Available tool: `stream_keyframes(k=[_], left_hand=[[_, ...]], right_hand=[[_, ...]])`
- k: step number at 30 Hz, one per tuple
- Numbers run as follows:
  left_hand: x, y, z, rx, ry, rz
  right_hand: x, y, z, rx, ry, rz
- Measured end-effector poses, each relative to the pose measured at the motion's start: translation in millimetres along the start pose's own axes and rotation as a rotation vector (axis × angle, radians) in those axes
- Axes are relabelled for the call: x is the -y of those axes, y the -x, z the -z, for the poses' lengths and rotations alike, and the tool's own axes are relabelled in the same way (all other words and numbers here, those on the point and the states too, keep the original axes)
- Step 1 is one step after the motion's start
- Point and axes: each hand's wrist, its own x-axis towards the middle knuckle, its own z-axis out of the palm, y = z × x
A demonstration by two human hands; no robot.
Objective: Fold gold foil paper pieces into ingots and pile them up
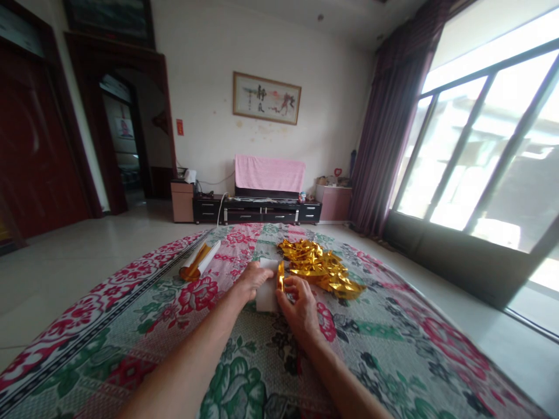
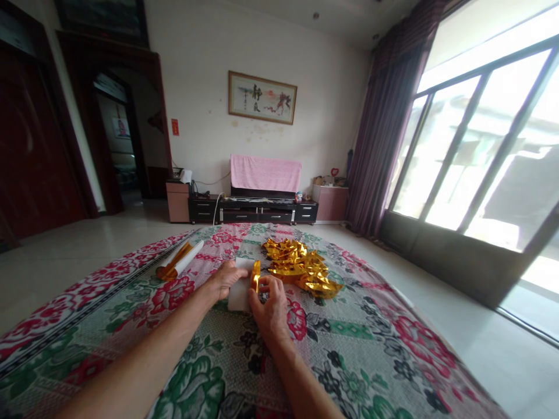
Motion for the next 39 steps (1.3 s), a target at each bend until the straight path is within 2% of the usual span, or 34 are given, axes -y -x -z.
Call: stream_keyframes(k=[4, 9, 16, 22, 27, 29, 34, 39], left_hand=[[-6, 7, -2.6, 0.024, 0.004, -0.011], [-3, 5, -2.7, 0.078, 0.041, -0.018], [-3, 3, -1.1, 0.165, 0.078, 0.004], [-4, 2, 1.1, 0.203, 0.182, 0.034], [-5, 5, 3.5, 0.289, 0.153, -0.015], [-4, 5, 4.5, 0.268, 0.123, -0.024], [2, -5, 9.3, 0.096, 0.018, 0.029], [9, -13, 11.7, 0.05, -0.014, 0.077]], right_hand=[[2, 0, 0, 0.027, -0.019, -0.032], [-2, -1, -2, 0.024, -0.068, -0.047], [-10, 0, -2, 0.091, -0.154, -0.192], [-16, 1, -5, 0.098, -0.219, -0.204], [-14, 2, -5, 0.117, -0.22, -0.215], [-14, 1, -5, 0.116, -0.209, -0.214], [-10, 0, -2, 0.075, -0.143, -0.173], [-4, 0, 0, 0.103, -0.095, -0.203]])
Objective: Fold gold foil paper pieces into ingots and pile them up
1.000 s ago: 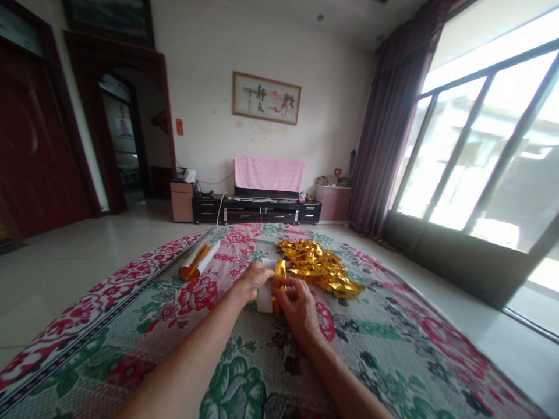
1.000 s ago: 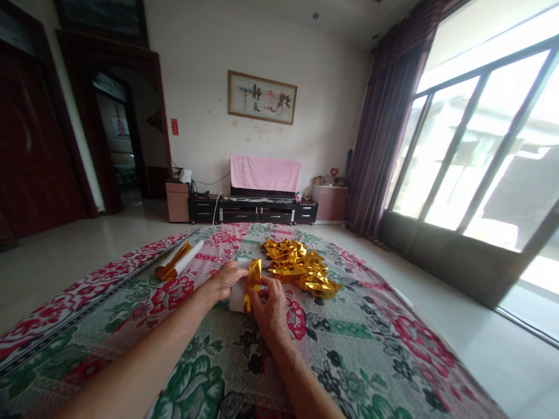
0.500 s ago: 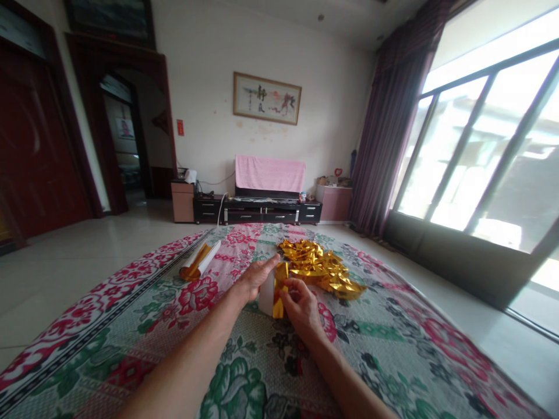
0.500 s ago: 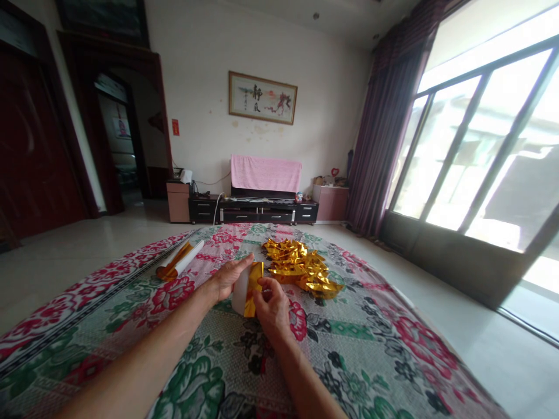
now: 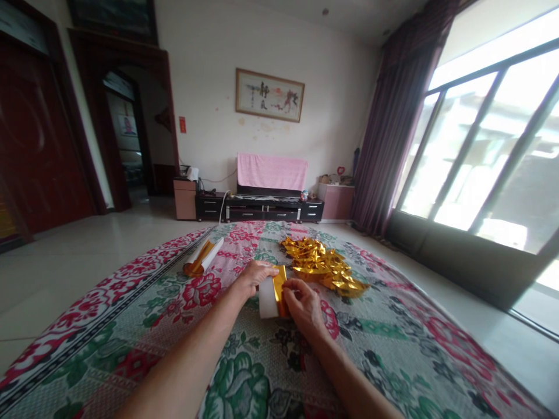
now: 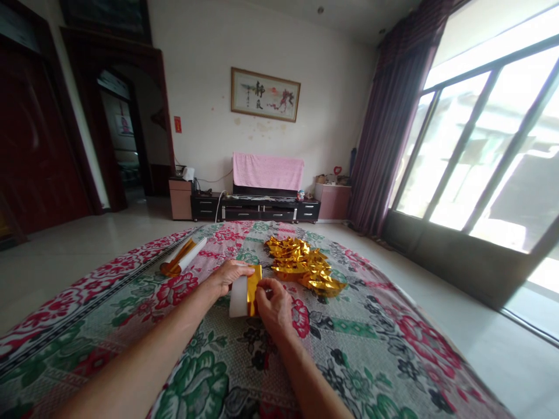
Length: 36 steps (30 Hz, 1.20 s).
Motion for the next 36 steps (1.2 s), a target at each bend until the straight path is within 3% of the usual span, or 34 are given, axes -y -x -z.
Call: stream_keyframes(k=[6, 12, 18, 28, 36], left_hand=[[3, 0, -1.6, -0.065, -0.037, 0.006], [11, -4, 1.0, -0.202, -0.398, -0.201], [12, -6, 6.9, -0.256, -0.599, -0.283], [25, -7, 15.5, -0.213, -0.875, -0.604], [22, -1, 19.5, -0.119, -1.003, -0.707]], right_hand=[[2, 0, 0, 0.012, 0.045, -0.032], [7, 4, -3, 0.003, 0.319, 0.187], [3, 4, -5, 0.02, 0.395, 0.247], [3, 4, -3, 0.246, 0.446, 0.361], [4, 6, -4, 0.244, 0.47, 0.378]])
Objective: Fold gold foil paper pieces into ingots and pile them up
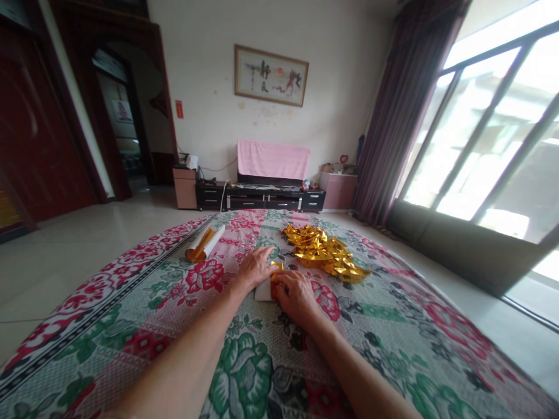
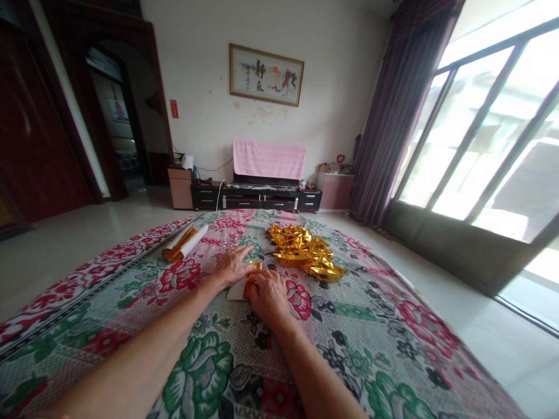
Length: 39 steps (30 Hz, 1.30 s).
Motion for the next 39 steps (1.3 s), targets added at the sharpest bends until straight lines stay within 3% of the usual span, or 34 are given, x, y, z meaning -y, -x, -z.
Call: stream_keyframes(k=[8, 13, 17, 26, 39], left_hand=[[-3, -1, 6.4, 0.024, -0.236, -0.225], [-8, -3, 6.2, 0.156, -0.317, -0.364], [-9, -4, 3.5, 0.235, -0.314, -0.367], [-10, -3, 2.8, 0.28, -0.427, -0.355], [-18, -2, 0.5, 0.213, -0.351, -0.317]], right_hand=[[4, 0, 4, 0.047, 0.03, 0.014], [2, 1, 3, 0.074, 0.059, 0.005], [0, 0, 2, 0.074, 0.046, 0.003], [0, 1, 3, 0.052, 0.074, 0.022], [4, 7, 11, 0.083, 0.125, 0.054]])
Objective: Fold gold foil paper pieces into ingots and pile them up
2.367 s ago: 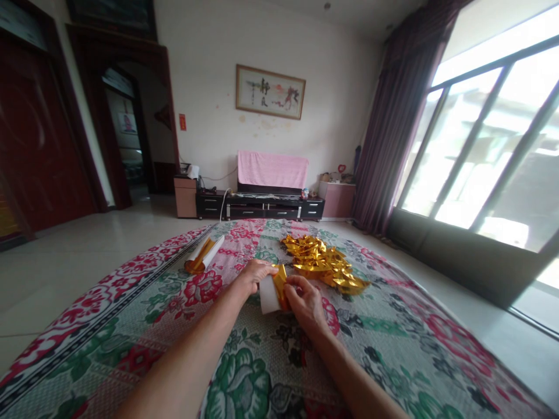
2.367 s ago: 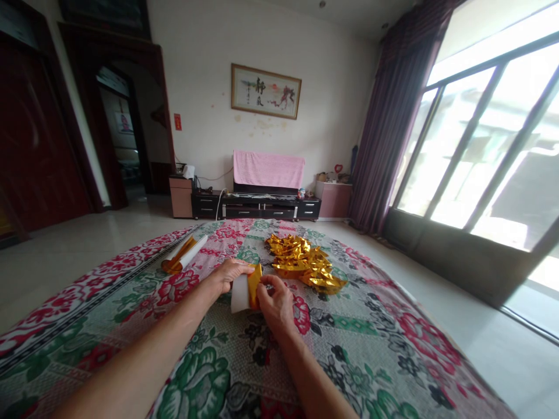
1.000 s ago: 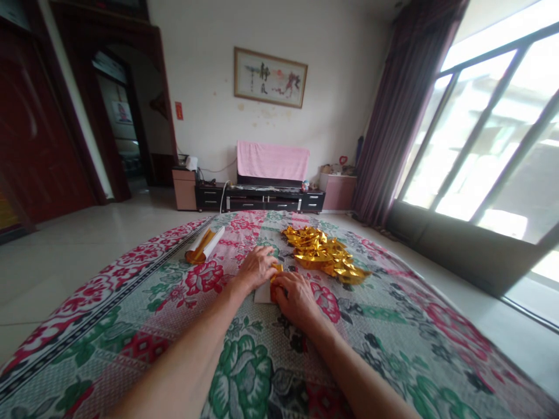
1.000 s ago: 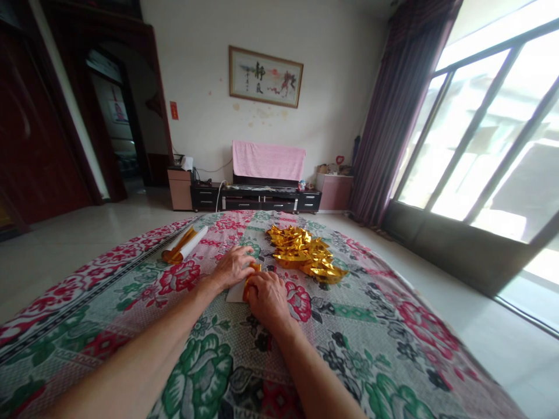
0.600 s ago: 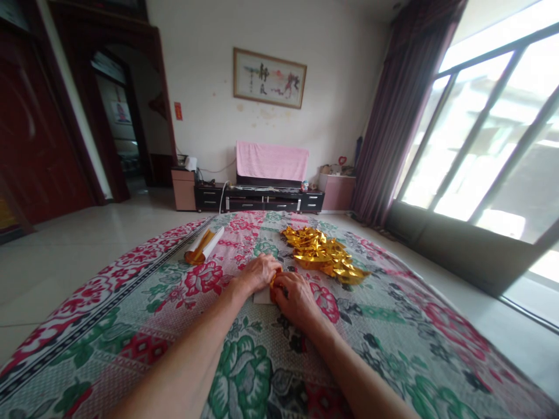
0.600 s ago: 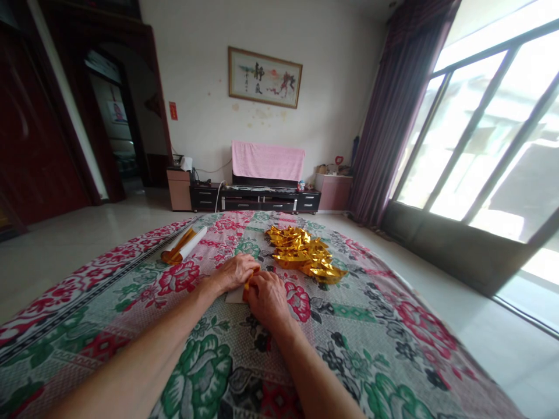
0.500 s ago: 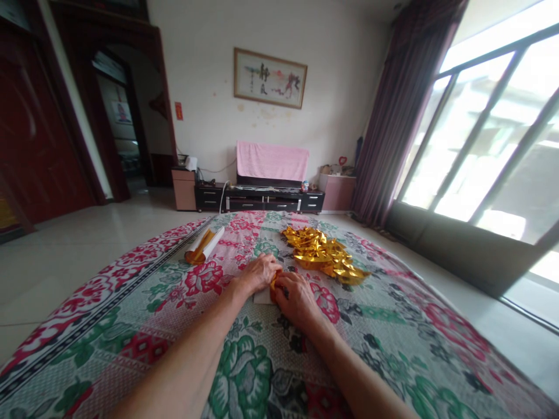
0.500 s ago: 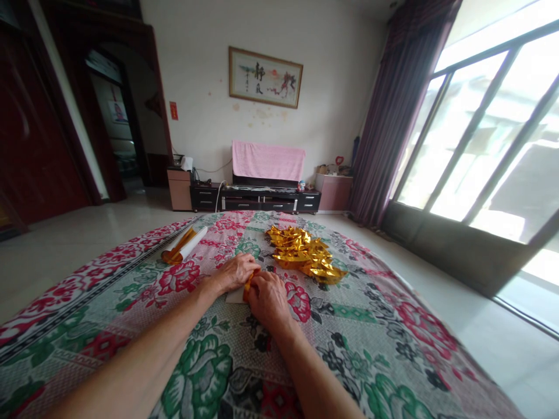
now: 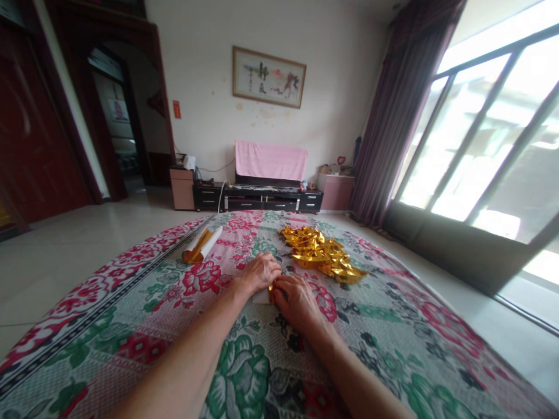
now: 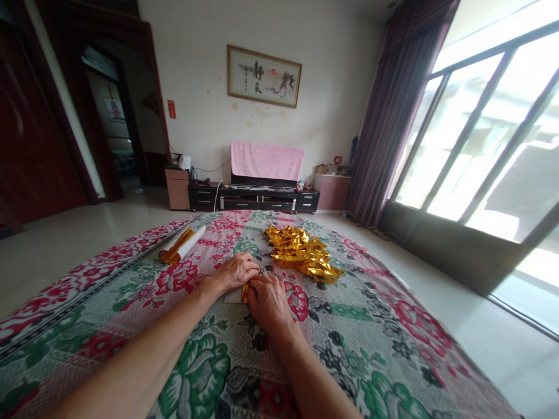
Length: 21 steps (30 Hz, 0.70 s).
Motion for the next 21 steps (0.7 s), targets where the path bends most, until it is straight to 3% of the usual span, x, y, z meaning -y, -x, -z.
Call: stream_keyframes(k=[8, 21], left_hand=[[-4, -2, -3.3, -0.053, 0.047, 0.082], [-6, -2, -5.4, -0.07, 0.04, 0.083]], right_hand=[[0, 1, -2, 0.022, 0.101, 0.003], [13, 11, 3, -0.193, 0.15, 0.027]])
